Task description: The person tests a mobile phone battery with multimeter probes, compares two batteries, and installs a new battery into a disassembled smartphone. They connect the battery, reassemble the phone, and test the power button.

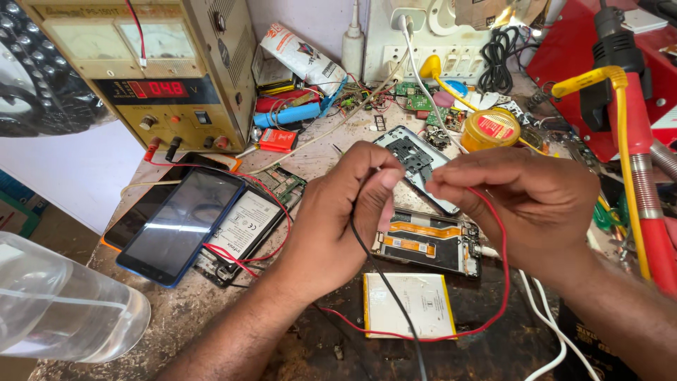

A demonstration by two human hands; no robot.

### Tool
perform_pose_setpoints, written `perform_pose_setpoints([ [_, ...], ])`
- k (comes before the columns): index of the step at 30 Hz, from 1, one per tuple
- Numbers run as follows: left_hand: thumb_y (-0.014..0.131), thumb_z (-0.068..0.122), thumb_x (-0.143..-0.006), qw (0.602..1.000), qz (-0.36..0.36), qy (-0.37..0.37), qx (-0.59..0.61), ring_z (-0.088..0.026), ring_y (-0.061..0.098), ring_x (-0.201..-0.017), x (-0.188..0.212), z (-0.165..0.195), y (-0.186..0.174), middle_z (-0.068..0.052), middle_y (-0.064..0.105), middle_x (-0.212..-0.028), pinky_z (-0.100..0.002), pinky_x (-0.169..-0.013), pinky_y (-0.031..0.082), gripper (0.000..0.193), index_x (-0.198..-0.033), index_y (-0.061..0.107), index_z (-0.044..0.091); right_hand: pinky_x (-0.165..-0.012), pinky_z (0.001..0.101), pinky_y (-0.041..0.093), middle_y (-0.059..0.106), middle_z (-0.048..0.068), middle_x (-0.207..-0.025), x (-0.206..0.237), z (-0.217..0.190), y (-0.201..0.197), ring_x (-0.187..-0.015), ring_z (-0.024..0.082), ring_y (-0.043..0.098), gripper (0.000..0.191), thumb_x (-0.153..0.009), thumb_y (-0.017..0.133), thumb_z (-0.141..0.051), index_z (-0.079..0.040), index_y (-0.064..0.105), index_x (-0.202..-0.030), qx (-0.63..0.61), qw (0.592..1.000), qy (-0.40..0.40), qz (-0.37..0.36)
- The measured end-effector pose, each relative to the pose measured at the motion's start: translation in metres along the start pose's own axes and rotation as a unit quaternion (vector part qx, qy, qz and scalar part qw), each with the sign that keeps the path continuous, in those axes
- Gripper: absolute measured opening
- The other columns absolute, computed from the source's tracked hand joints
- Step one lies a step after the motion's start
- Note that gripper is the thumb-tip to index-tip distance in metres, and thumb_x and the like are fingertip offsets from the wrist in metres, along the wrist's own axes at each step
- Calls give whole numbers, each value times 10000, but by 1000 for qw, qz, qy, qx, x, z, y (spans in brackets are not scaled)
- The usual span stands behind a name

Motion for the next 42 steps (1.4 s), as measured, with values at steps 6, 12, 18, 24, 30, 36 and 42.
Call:
perform_pose_setpoints([
  [6, 564, 172, -1064, 989, -66, -49, 126, -26, 460, -723, 5, -6, 22, 64, 555, -820, -204, -634, 417, 161, -1141, 606, 37, -804, 236, 561, 681, 49, -1047, 11, 12, -1, -899, 87, 657, 224, -837, 843, -4, -107, 763, -1019, -78, 997, 31, -5],
  [12, 587, 172, -1117, 989, -65, -28, 131, -57, 466, -746, 9, -3, 26, 27, 558, -825, -250, -651, 419, 139, -1110, 608, 35, -708, 207, 560, 710, 44, -945, 14, 14, 6, -835, 85, 674, 235, -830, 868, -6, -81, 779, -1034, -48, 998, 28, -35],
  [18, 570, 178, -1109, 997, -2, 58, -57, -206, 654, -674, 9, 9, 15, -74, 615, -789, -321, -628, 514, 118, -1052, 614, 85, -750, 230, 602, 772, 64, -1031, 8, -7, 12, -910, 133, 764, 245, -862, 848, -40, -72, 733, -1076, 84, 995, -52, -32],
  [24, 578, 171, -1098, 983, 39, 111, -141, -280, 658, -685, 10, 18, 9, -94, 595, -758, -382, -625, 516, 108, -1022, 605, 99, -740, 272, 578, 751, 86, -974, 2, -30, 20, -846, 169, 755, 126, -924, 775, -75, -29, 701, -1016, 192, 977, -91, -30],
  [30, 587, 157, -1104, 970, 83, 155, -168, -284, 645, -704, 13, 21, 3, -82, 584, -774, -406, -639, 503, 113, -1007, 580, 99, -654, 256, 533, 755, 41, -898, -6, -21, 20, -743, 112, 733, 71, -962, 756, -112, -58, 719, -989, 188, 980, -27, -51],
  [36, 608, 103, -1061, 964, 84, 180, -179, -308, 651, -742, 10, 16, 0, -88, 623, -825, -423, -657, 502, 78, -1001, 560, 84, -685, 220, 552, 752, 36, -832, -3, 14, 30, -755, 62, 674, 160, -1028, 661, -144, -16, 732, -963, 4, 992, 113, -48],
  [42, 610, 78, -1024, 957, 67, 207, -194, -341, 654, -772, 11, 17, 2, -105, 639, -848, -443, -673, 501, 48, -1018, 562, 80, -699, 226, 583, 756, 57, -813, 16, 30, 29, -748, 74, 696, 245, -1047, 588, -163, 12, 723, -941, -37, 982, 184, -25],
])
Point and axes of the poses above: each hand's wrist, its own x-axis away from the middle knuckle, its own y-axis out of the palm, z = x × y, the point moved 8 cm from there along -x, towards the middle knuckle
